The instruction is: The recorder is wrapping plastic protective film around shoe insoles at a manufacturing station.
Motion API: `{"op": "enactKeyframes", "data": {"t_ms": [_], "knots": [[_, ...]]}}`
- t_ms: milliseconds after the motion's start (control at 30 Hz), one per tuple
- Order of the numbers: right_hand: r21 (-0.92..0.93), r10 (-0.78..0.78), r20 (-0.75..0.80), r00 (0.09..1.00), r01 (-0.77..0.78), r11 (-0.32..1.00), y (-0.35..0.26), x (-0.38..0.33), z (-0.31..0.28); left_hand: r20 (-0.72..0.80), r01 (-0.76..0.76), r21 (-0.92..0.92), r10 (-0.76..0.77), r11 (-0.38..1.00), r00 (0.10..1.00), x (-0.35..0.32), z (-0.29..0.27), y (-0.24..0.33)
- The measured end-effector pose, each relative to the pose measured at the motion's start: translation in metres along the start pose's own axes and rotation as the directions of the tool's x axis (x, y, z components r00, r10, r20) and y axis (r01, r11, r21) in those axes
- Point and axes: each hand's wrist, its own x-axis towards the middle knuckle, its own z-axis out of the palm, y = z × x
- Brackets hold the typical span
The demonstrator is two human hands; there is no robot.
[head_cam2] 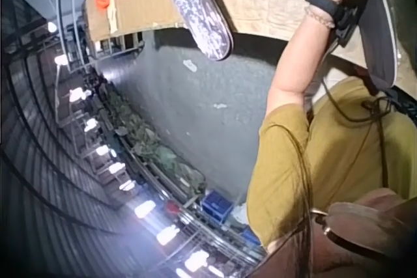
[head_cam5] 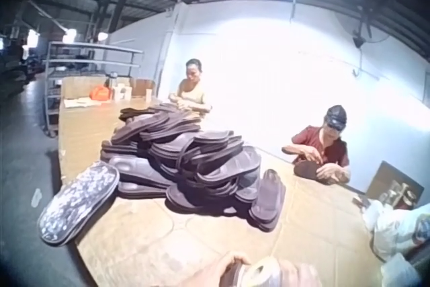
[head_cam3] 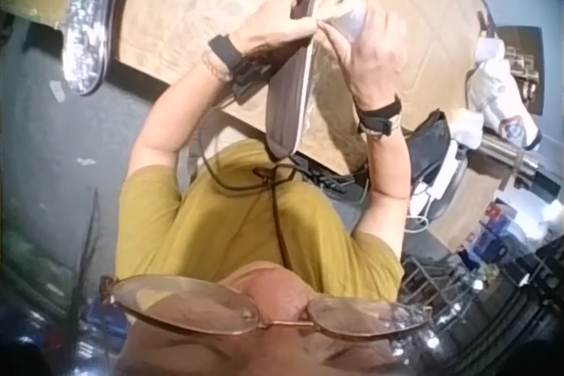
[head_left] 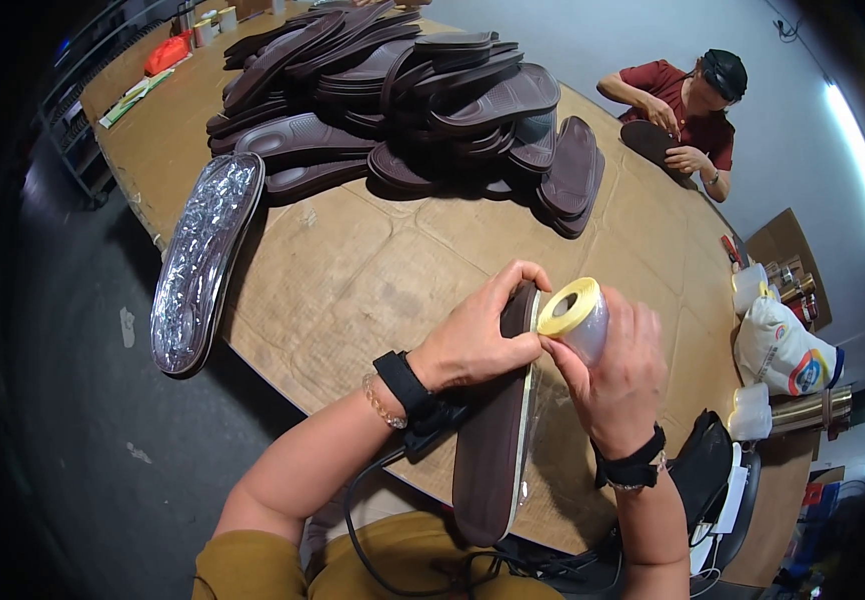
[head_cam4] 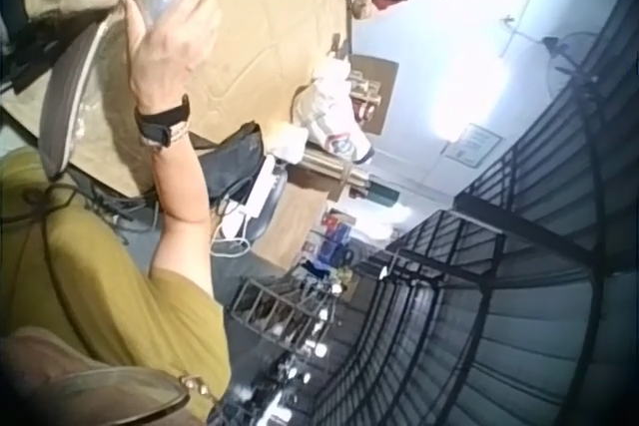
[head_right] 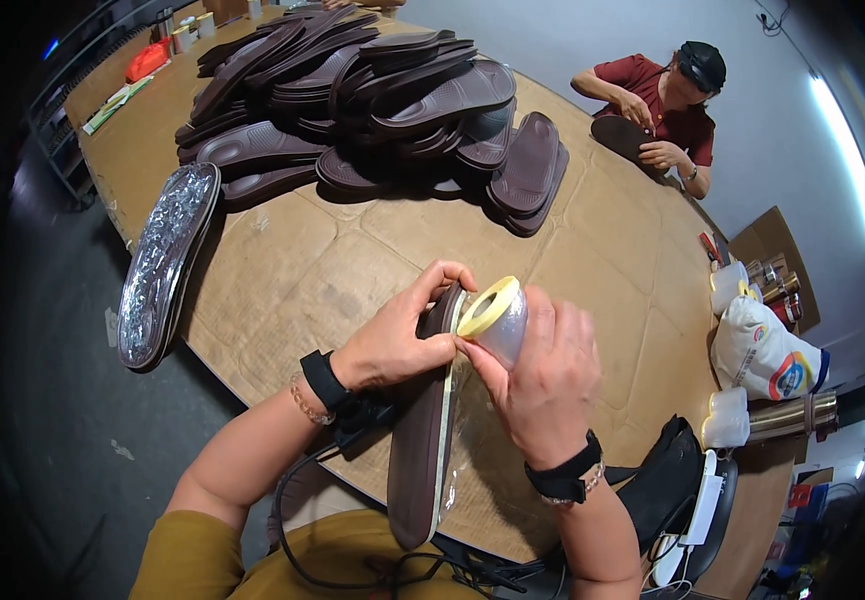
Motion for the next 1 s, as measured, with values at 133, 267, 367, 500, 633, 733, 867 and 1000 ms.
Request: {"op": "enactKeyframes", "data": {"t_ms": [133, 267, 367, 500, 633, 733, 867, 1000], "knots": [[0.053, -0.021, -0.067, 0.998, 0.024, 0.998, 0.004, -0.002, 0.011, 0.001, 0.002, -0.039, -0.002, 0.999, 1.0, -0.001, 0.001, -0.002], [0.117, -0.004, -0.08, 0.997, 0.013, 0.993, 0.005, -0.004, 0.017, 0.008, 0.021, -0.067, -0.02, 0.998, 1.0, -0.004, 0.002, 0.002], [0.228, 0.039, -0.065, 0.997, -0.023, 0.973, 0.008, -0.01, 0.027, 0.021, 0.019, -0.121, -0.016, 0.992, 1.0, -0.005, 0.005, 0.004], [0.291, 0.074, -0.028, 0.997, -0.063, 0.955, 0.005, -0.009, 0.029, 0.037, 0.011, -0.139, -0.006, 0.99, 0.999, -0.006, 0.004, 0.006], [0.404, 0.168, 0.025, 0.986, -0.163, 0.9, 0.002, -0.011, 0.034, 0.033, -0.01, -0.14, 0.015, 0.99, 0.999, -0.006, 0.004, 0.004], [0.466, 0.213, 0.084, 0.974, -0.227, 0.855, 0.005, -0.013, 0.036, 0.051, -0.041, -0.162, 0.05, 0.986, 0.997, -0.002, 0.005, -0.001], [0.787, 0.374, 0.24, 0.896, -0.405, 0.464, 0.019, -0.001, 0.025, 0.056, 0.045, -0.137, -0.038, 0.99, 0.998, -0.001, -0.005, -0.003], [0.644, 0.294, 0.132, 0.947, -0.307, 0.7, 0.017, 0.001, 0.021, 0.086, 0.022, -0.196, -0.005, 0.98, 0.996, -0.006, 0.005, -0.009]]}}
